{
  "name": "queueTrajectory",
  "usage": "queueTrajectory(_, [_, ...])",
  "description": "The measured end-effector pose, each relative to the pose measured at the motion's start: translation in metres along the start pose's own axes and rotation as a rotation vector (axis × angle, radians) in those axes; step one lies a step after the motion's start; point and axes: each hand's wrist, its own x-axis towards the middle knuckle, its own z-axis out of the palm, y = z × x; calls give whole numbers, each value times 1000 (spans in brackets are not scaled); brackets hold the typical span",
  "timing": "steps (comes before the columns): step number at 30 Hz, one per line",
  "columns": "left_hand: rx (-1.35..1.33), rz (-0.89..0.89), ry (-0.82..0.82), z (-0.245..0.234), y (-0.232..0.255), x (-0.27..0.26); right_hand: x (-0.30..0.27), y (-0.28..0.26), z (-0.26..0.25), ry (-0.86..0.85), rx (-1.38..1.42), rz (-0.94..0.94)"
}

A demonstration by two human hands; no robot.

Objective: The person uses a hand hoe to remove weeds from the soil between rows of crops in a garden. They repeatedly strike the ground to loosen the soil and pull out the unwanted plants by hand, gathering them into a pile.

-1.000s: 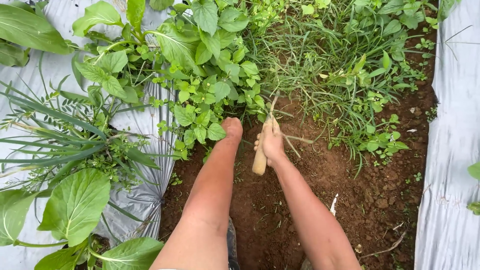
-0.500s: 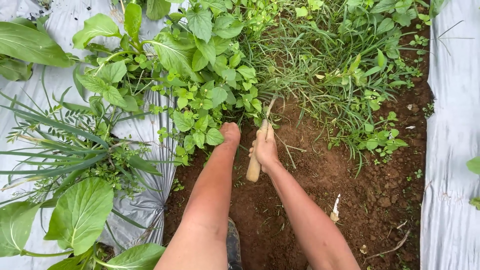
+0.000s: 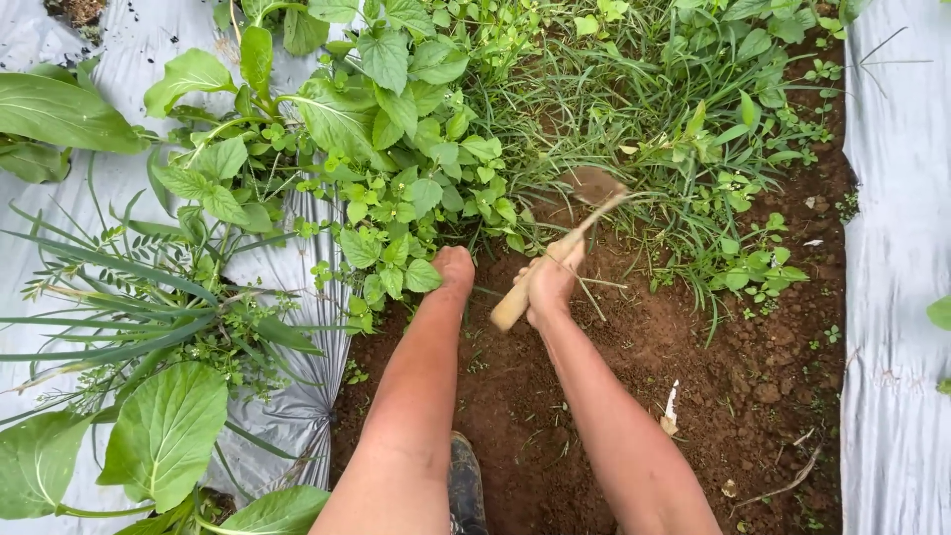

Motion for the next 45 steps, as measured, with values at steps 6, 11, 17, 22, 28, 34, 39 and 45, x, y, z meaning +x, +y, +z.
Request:
queueTrajectory(6, [26, -6, -40, -36, 9, -39, -35, -2, 3, -372, -340, 65])
queueTrajectory(11, [4, -25, -46, -27, 8, -36, -34, -6, 3, -264, -255, 9])
queueTrajectory(17, [-8, 13, -22, -5, -1, -6, 5, -19, -7, 3, -20, -110])
queueTrajectory(22, [-11, 25, 18, 2, -1, -8, -12, 13, -6, -221, -207, 14])
queueTrajectory(28, [-6, 27, 25, -19, 3, -22, -13, 6, 1, -410, -275, 13])
queueTrajectory(34, [-10, 47, -28, -41, 12, -46, -2, -32, -7, -68, -99, -97])
queueTrajectory(39, [20, 44, -48, -49, 12, -53, 14, 7, -9, -135, -113, -15])
queueTrajectory(45, [68, 17, -83, -49, 14, -43, -30, -18, -9, -414, -322, 62])
